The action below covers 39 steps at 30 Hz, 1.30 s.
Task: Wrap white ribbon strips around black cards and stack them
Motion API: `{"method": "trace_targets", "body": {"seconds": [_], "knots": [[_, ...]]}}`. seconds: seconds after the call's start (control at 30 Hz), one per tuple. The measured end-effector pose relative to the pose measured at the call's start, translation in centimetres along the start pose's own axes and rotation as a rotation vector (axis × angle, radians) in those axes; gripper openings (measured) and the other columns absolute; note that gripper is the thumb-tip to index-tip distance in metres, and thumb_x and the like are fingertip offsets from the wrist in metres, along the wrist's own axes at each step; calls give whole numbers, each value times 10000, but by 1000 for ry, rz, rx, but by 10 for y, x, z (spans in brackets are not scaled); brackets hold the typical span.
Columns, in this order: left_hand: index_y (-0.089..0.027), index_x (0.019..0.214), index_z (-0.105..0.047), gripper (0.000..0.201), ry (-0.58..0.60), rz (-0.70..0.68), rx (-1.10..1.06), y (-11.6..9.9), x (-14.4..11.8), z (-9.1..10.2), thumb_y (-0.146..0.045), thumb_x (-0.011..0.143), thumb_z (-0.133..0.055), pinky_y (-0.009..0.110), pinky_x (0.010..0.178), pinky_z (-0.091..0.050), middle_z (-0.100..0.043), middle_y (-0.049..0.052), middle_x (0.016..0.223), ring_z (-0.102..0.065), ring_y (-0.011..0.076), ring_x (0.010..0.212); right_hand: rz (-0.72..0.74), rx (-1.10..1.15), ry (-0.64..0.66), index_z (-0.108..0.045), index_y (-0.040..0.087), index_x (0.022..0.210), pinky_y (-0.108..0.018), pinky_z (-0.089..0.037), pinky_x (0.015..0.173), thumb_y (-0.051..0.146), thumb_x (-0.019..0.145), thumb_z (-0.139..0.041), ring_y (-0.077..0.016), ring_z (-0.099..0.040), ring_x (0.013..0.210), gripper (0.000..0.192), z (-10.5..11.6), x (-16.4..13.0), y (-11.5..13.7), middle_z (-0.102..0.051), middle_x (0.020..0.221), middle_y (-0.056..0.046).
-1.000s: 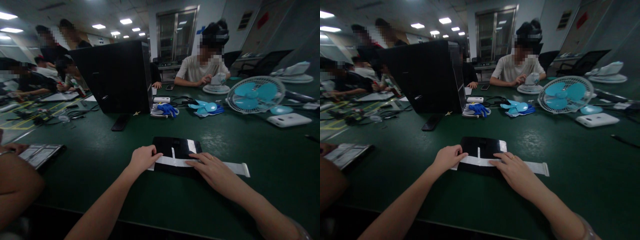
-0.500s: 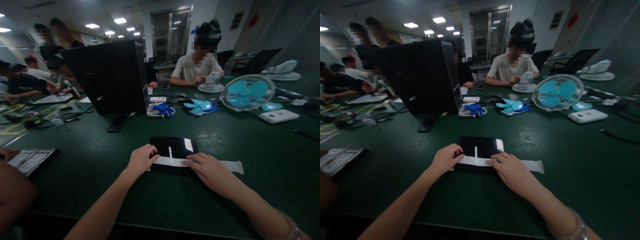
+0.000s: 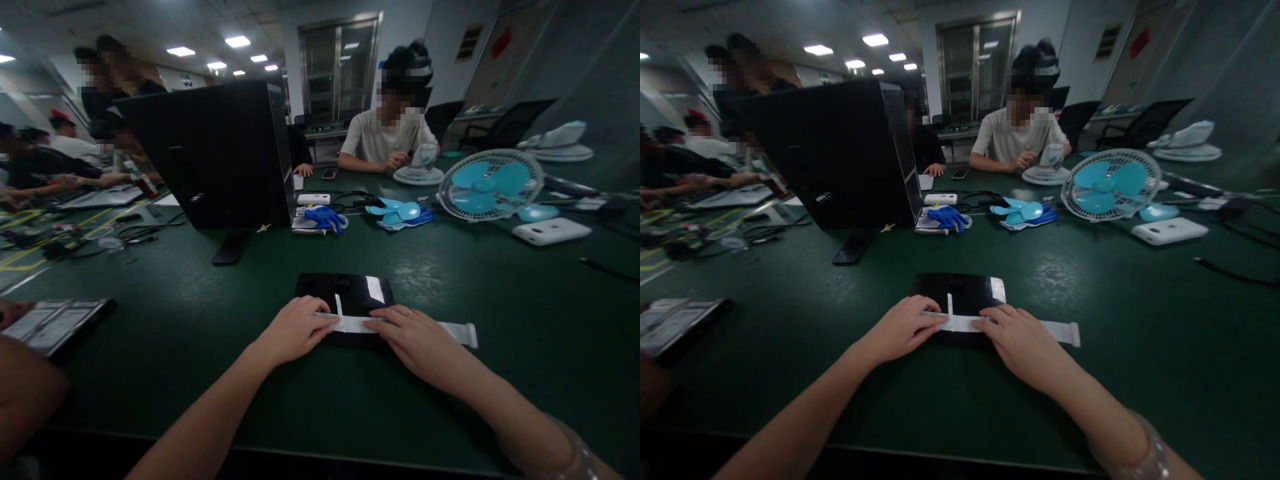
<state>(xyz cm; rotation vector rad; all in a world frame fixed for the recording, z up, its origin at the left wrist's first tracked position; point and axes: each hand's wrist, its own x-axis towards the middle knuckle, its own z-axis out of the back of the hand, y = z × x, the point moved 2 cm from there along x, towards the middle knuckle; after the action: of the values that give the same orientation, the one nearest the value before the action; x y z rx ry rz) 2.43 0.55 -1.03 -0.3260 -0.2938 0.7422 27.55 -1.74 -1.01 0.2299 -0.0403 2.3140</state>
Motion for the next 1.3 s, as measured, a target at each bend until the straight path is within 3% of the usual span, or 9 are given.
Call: {"method": "trace_targets", "body": {"seconds": [0.47, 0.73, 1.3], "knots": [[-312, 1246, -612, 335, 9, -5, -51, -1, -1, -1, -347, 945, -469, 406, 880, -368, -565, 75, 1170, -511, 256, 1046, -17, -3, 37, -581, 271, 1254, -439, -503, 839, 161, 916, -410, -236, -558, 1070, 394, 3, 1, 5, -568, 1249, -64], [-319, 1272, -583, 344, 52, -3, 147, -4, -1, -3, -355, 979, -408, 380, 913, -403, -533, 54, 1202, -495, 217, 1079, -15, -16, 8, -607, 289, 1224, -423, -508, 819, 197, 920, -442, -233, -574, 1041, 357, 1, 1, 6, -581, 1233, -58], [-299, 1225, -621, 327, 36, -10, 142, -3, 1, 4, -373, 970, -430, 372, 870, -416, -563, 51, 1115, -517, 203, 999, -46, 50, 43, -592, 291, 1257, -452, -505, 864, 223, 929, -438, -235, -555, 1081, 369, 0, -1, 2, -549, 1281, -53]]}}
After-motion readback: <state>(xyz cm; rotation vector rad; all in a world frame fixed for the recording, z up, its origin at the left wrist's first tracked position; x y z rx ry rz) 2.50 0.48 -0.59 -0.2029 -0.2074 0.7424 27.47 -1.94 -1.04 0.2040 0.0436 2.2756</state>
